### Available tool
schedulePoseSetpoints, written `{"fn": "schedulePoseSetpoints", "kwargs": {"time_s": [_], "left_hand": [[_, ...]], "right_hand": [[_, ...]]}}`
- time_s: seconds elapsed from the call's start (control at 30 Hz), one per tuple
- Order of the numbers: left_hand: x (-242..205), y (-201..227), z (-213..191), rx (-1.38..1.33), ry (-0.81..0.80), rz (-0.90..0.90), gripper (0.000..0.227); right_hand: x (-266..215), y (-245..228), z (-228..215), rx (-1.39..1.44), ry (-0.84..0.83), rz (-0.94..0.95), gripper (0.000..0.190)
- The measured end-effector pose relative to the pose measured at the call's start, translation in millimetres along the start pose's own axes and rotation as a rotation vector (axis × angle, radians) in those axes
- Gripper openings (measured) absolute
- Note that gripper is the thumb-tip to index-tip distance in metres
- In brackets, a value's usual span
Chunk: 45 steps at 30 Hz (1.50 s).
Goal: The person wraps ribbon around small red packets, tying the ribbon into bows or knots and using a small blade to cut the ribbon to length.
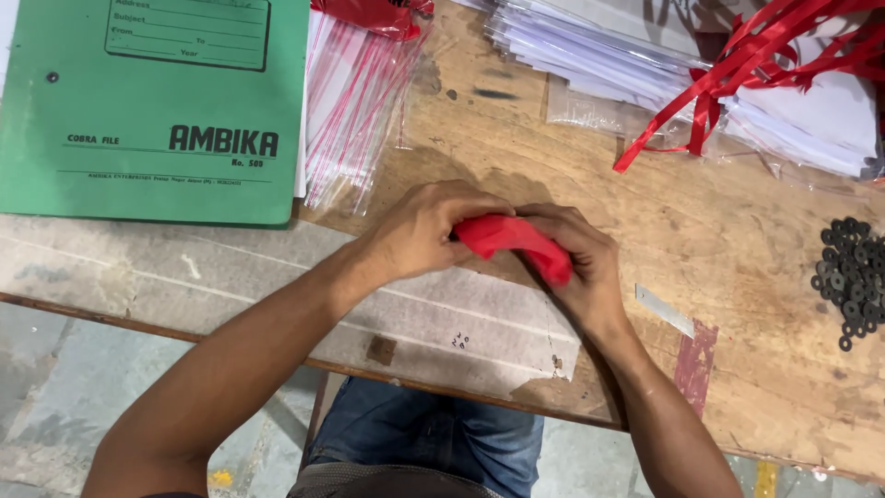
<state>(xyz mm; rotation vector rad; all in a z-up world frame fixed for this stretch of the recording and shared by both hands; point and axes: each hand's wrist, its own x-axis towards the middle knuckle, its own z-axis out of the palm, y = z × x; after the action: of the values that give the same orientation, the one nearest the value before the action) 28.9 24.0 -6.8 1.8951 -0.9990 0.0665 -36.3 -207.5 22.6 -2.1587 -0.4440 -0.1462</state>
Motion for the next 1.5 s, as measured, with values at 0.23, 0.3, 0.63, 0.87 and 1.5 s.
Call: {"fn": "schedulePoseSetpoints", "kwargs": {"time_s": [0.23,0.3,0.63,0.87,1.5], "left_hand": [[0,-3,-1,-0.111,0.039,-0.010,0.061],[3,3,-1,-0.099,0.021,-0.067,0.061],[-1,11,-1,-0.075,0.107,-0.179,0.043],[8,20,-6,-0.053,0.110,-0.133,0.039],[-1,10,8,-0.233,0.528,-0.076,0.026]], "right_hand": [[-4,27,9,-0.056,0.004,-0.058,0.035],[-6,30,11,-0.014,0.038,0.057,0.030],[-2,32,15,0.035,0.066,-0.064,0.029],[4,17,12,0.133,0.106,-0.099,0.025],[-6,0,7,0.264,0.464,-0.075,0.011]]}}
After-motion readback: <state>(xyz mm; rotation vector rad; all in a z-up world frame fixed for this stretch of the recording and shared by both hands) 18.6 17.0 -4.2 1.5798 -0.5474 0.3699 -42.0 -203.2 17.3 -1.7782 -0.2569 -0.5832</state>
